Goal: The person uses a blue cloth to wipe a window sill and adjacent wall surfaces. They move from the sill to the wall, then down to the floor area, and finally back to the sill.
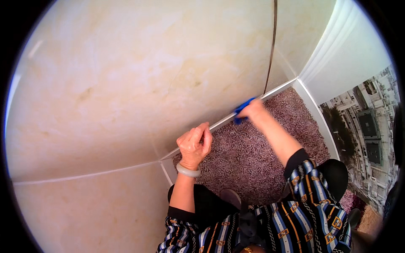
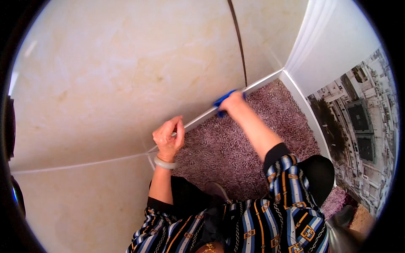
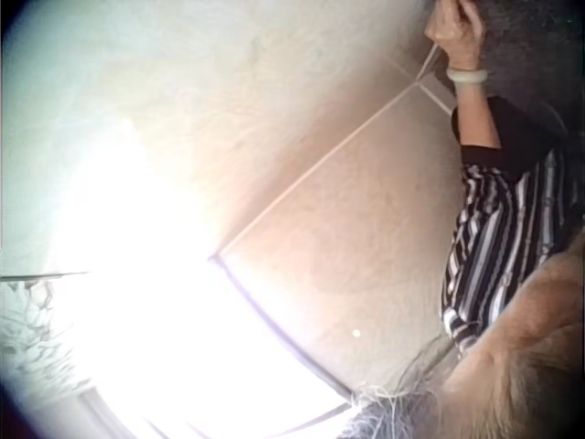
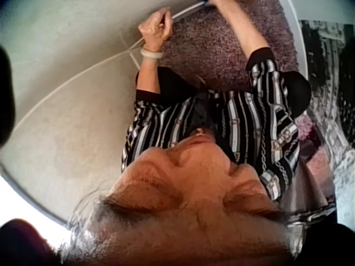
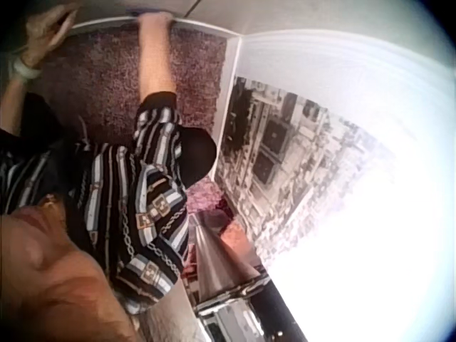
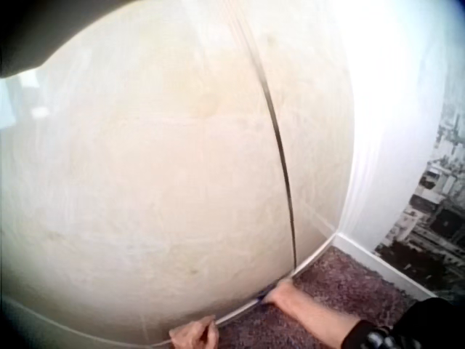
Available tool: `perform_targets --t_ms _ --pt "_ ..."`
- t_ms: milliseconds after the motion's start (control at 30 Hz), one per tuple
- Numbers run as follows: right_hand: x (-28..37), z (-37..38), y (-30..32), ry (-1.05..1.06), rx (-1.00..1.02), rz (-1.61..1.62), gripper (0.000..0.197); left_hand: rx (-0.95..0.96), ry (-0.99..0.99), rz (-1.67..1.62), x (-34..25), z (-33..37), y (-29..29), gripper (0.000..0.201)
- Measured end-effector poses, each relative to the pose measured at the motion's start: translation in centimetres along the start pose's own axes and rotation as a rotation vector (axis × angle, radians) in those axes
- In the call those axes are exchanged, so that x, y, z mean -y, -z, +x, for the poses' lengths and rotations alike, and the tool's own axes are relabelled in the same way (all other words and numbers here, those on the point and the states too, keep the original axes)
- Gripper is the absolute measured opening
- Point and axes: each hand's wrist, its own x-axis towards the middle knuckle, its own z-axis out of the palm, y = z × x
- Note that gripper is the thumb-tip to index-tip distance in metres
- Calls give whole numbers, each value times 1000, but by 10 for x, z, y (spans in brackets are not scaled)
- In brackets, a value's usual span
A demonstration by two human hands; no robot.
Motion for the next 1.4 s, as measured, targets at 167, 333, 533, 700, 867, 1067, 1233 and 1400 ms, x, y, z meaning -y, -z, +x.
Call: perform_targets --t_ms 167,333,533,700,867,1067,1233,1400 --pt "91 -16 37 335 212 291 62 -121 12 -16 13 2 10 17" --pt "-84 71 17 175 448 364 53 -53 68 -39 6 7 14 10" --pt "-176 -35 -45 -313 318 136 62 -78 36 20 17 -5 15 15" --pt "-36 -31 -17 146 177 -608 81 -29 8 63 20 -5 18 14" --pt "50 4 22 239 118 263 62 -42 31 11 21 -3 19 14" --pt "-143 -18 -32 -227 304 220 58 -34 30 54 19 -5 26 15" --pt "-155 -55 -12 586 611 -890 65 4 -9 35 12 -5 14 15" --pt "-6 -48 -25 -145 -136 -155 75 -7 0 14 13 -4 14 14"
